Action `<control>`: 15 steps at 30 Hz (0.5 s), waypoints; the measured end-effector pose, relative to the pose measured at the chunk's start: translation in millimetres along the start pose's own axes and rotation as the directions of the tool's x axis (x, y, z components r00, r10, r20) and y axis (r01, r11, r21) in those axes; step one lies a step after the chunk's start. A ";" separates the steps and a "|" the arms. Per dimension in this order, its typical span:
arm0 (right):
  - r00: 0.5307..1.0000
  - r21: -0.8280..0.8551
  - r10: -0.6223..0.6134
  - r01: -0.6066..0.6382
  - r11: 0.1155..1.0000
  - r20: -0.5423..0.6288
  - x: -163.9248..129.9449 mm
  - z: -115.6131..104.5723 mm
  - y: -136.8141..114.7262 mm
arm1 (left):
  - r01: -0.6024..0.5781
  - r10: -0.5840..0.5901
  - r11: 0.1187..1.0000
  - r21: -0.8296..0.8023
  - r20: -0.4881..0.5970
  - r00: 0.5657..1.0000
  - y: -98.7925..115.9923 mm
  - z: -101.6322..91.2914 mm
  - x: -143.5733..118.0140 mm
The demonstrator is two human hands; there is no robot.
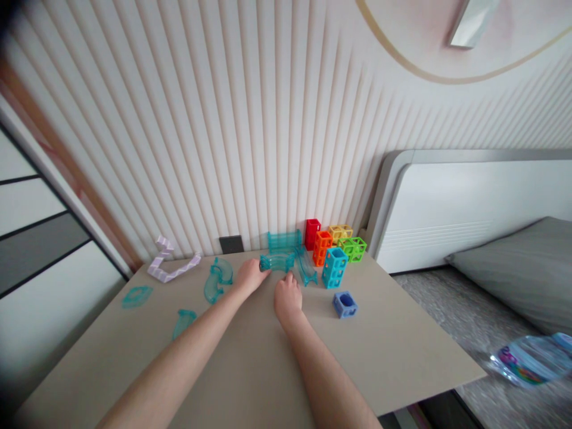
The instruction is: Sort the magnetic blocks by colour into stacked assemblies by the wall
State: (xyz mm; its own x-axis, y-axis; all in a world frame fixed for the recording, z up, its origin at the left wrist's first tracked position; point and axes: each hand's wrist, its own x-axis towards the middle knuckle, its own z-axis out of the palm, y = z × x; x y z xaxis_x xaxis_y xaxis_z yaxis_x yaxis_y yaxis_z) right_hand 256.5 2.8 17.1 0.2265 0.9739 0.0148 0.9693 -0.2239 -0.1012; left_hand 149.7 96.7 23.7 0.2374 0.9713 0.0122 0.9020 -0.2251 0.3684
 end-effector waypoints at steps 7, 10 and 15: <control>1.000 0.012 0.002 -0.002 1.000 -0.003 0.4 1.0 -0.9 | -0.006 0.006 1.000 0.006 -0.006 1.000 0.3 -1.7 -3.8; 1.000 0.016 -0.001 0.001 1.000 -0.004 0.8 1.8 -1.1 | -0.002 0.002 1.000 0.003 -0.003 1.000 0.7 -3.1 -5.1; 1.000 0.016 -0.005 0.006 1.000 -0.004 1.3 3.1 -0.4 | 0.016 -0.016 1.000 -0.015 0.032 0.999 1.2 -5.0 -5.4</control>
State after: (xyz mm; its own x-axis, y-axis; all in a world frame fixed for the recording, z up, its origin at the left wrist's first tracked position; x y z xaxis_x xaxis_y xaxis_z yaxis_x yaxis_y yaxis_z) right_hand 256.1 4.3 14.1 0.2215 0.9750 0.0190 0.9690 -0.2179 -0.1168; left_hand 147.7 91.6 28.7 0.2342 0.9719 -0.0230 0.9004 -0.2079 0.3822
